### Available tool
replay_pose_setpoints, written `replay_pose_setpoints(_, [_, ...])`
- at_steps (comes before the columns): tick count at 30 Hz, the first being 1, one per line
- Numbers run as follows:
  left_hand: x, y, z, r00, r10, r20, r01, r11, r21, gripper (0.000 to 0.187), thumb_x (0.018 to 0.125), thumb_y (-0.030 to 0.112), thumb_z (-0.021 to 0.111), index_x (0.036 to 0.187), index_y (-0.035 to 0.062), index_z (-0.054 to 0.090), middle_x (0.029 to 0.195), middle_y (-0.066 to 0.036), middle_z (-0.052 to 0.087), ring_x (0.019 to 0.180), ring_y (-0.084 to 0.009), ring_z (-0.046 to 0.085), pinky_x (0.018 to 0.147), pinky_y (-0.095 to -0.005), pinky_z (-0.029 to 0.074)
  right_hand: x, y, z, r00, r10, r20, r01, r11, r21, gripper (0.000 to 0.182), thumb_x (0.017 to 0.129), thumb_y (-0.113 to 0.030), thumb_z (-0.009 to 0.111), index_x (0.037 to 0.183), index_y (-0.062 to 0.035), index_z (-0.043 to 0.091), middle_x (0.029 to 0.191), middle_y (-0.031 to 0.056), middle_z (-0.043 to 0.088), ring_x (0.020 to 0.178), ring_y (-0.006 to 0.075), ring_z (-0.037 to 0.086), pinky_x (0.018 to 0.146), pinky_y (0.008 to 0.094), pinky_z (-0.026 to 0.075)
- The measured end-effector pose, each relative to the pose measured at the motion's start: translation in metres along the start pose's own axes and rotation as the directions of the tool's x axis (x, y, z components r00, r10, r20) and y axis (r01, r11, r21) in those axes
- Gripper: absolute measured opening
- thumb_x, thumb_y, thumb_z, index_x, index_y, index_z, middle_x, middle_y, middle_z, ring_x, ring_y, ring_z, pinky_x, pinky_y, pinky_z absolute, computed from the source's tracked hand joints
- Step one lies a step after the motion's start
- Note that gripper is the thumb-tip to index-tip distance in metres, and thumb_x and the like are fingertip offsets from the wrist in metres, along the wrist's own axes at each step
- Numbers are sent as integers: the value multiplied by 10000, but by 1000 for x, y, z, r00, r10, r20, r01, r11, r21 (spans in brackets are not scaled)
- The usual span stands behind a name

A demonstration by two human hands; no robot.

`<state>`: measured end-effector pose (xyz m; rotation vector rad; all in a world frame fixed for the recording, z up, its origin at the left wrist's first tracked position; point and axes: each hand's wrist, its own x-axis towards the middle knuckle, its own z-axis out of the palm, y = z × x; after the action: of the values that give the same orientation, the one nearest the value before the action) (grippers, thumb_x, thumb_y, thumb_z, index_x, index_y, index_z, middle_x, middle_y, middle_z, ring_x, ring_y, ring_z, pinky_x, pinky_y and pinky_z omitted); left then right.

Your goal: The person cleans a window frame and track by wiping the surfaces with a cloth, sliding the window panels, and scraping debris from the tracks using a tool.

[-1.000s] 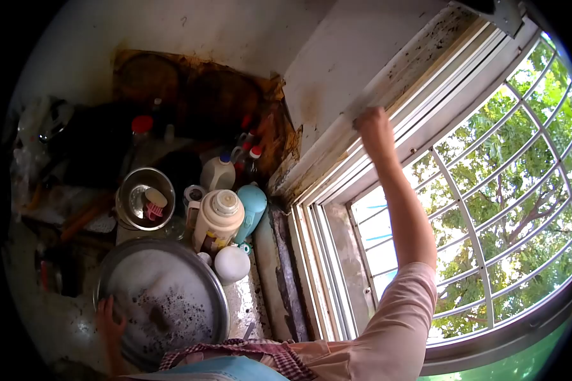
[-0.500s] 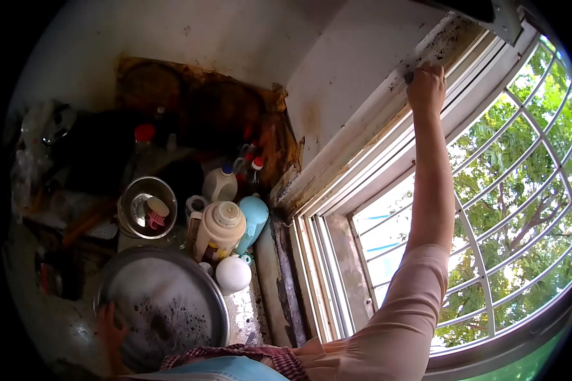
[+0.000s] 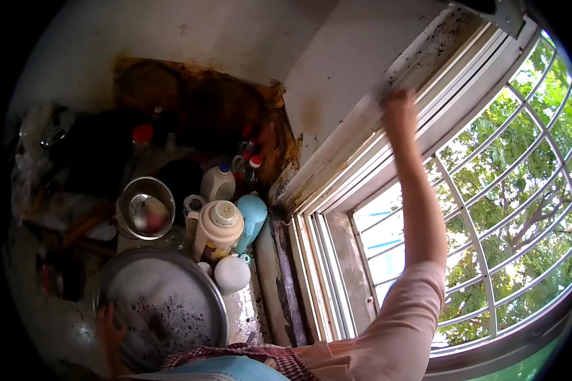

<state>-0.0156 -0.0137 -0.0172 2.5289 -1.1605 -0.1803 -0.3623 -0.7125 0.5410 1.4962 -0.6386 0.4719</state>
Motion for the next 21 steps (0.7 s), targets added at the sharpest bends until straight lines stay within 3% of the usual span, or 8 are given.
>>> replay_pose_setpoints(3, [-2,-4,11,999,12,-47,-11,1000,8,782,624,164,720,1357,139,448,1302,-191,450,1175,-396,455,950,-493,417,-1,9,6,982,-185,45,185,983,6,162,852,-16,502,883,-37,659,901,159,640,891,273,599,754,353,550])
replay_pose_setpoints(5, [-7,2,6,997,-5,-73,9,999,51,762,642,158,714,1356,143,450,1314,-196,446,1179,-397,456,951,-495,416,56,28,-93,929,319,188,-348,926,147,160,864,-44,505,888,-47,663,940,151,639,909,250,589,762,355,544])
replay_pose_setpoints(6, [-10,7,2,996,-20,-86,27,997,73,751,651,155,712,1356,145,451,1320,-199,444,1180,-398,457,951,-496,415,54,48,-70,989,111,-96,-111,994,5,155,871,-59,512,896,-50,665,961,138,641,910,253,589,740,364,549])
replay_pose_setpoints(8, [-6,28,-24,999,-48,-15,48,999,-7,729,673,157,702,1357,145,451,1324,-203,446,1177,-403,461,955,-495,414,25,9,-76,995,96,20,-96,995,-7,136,851,-70,533,865,-52,666,966,102,632,913,272,582,834,384,514])
replay_pose_setpoints(11, [0,21,-20,1000,-21,-4,21,999,-30,714,690,171,700,1357,144,449,1317,-205,454,1168,-408,467,954,-493,418,-66,-75,-28,993,-106,50,65,852,520,109,781,-38,566,791,-46,674,941,94,607,941,279,556,868,385,479])
replay_pose_setpoints(16, [-1,17,-29,1000,-3,13,5,997,-82,717,680,190,713,1350,160,460,1305,-205,467,1154,-409,478,942,-495,429,-97,-179,-174,952,38,304,-188,855,483,180,714,-31,579,845,-74,694,940,79,595,925,264,539,803,361,460])
replay_pose_setpoints(20, [0,9,-20,998,-7,-60,0,993,-117,720,657,203,732,1332,172,483,1301,-194,474,1136,-395,496,930,-495,438,-167,-307,-324,551,-664,506,-452,272,849,276,806,3,475,966,-101,675,1014,138,627,987,293,585,821,402,489])
replay_pose_setpoints(21, [2,11,-22,997,-17,-71,7,991,-136,719,653,206,736,1328,172,488,1301,-189,476,1131,-390,501,926,-495,441,-212,-360,-344,601,-768,223,-538,-181,823,253,801,-36,502,976,-101,672,1046,144,625,1054,284,562,851,409,483])
